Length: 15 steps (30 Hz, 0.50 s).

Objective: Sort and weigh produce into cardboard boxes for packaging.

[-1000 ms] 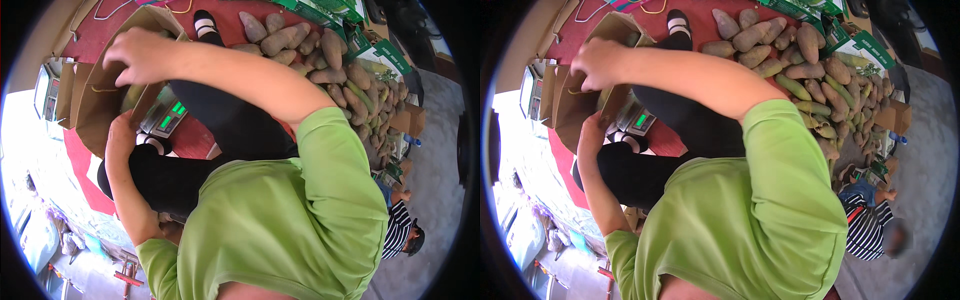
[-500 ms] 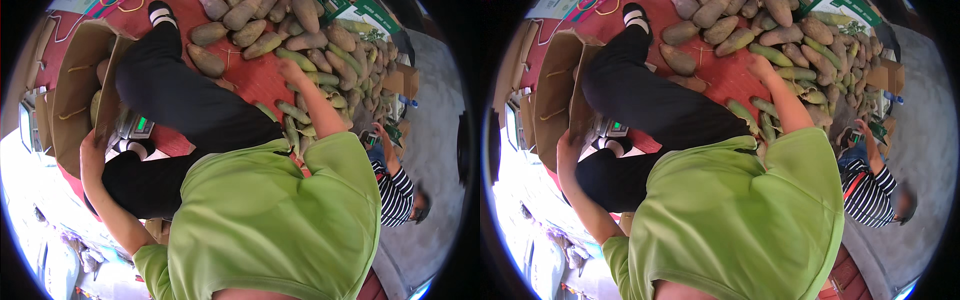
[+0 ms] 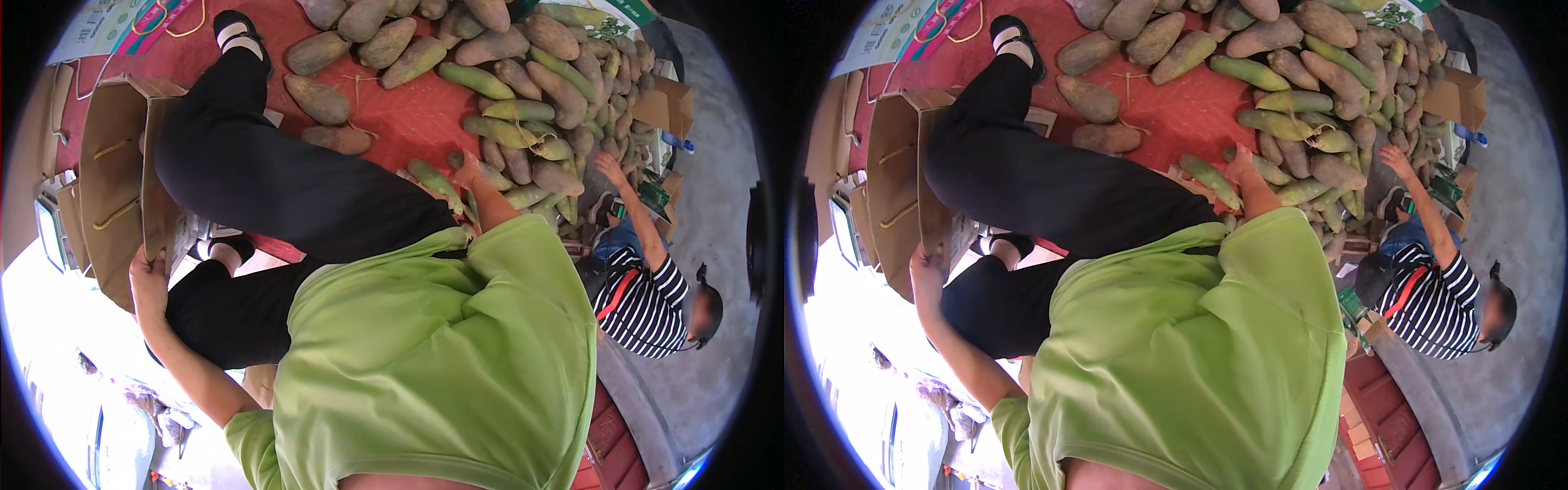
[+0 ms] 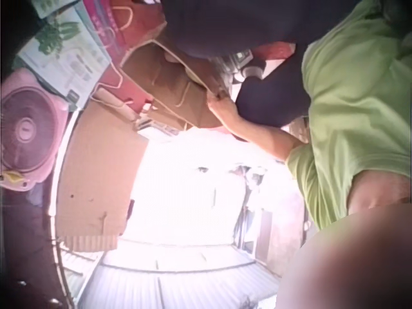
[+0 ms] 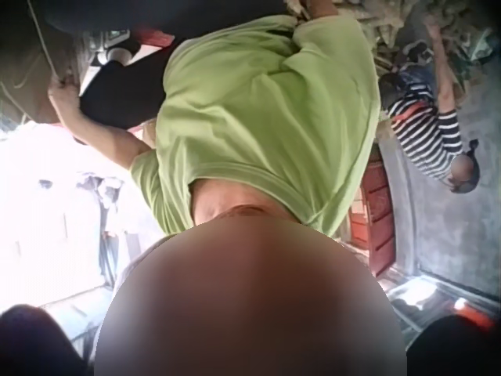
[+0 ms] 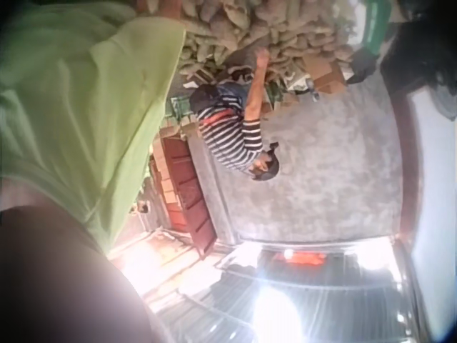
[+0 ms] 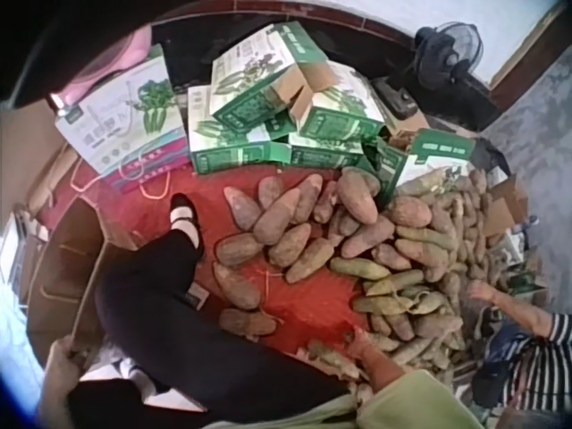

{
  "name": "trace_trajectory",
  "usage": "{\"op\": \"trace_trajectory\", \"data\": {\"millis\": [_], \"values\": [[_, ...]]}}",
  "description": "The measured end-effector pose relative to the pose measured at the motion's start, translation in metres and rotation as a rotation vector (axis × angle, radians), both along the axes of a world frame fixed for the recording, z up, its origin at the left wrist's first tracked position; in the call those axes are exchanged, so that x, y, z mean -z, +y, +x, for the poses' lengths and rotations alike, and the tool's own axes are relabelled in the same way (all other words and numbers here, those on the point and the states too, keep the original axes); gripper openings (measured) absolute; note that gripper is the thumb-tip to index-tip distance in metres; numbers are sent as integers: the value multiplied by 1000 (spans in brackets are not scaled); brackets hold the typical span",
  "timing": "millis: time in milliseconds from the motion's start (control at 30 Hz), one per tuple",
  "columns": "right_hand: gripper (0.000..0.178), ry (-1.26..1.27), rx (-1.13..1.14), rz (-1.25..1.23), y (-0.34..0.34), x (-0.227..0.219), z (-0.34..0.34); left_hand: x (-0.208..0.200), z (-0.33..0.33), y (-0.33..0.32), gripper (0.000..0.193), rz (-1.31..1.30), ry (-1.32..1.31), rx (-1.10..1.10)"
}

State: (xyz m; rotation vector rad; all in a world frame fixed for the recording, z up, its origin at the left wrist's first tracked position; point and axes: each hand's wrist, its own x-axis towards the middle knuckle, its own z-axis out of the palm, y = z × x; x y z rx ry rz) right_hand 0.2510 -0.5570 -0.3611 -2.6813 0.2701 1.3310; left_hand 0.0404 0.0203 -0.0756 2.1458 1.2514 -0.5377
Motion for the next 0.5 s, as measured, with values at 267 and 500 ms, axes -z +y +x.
{"op": "trace_trajectory", "data": {"millis": [267,500], "values": [[103,-61,36,-14,20,-10,8,6,-7,5,20,-1,-96,-3],[83,-425,0,401,73,13,12,-1,6,-2,21,13,-47,13]]}}
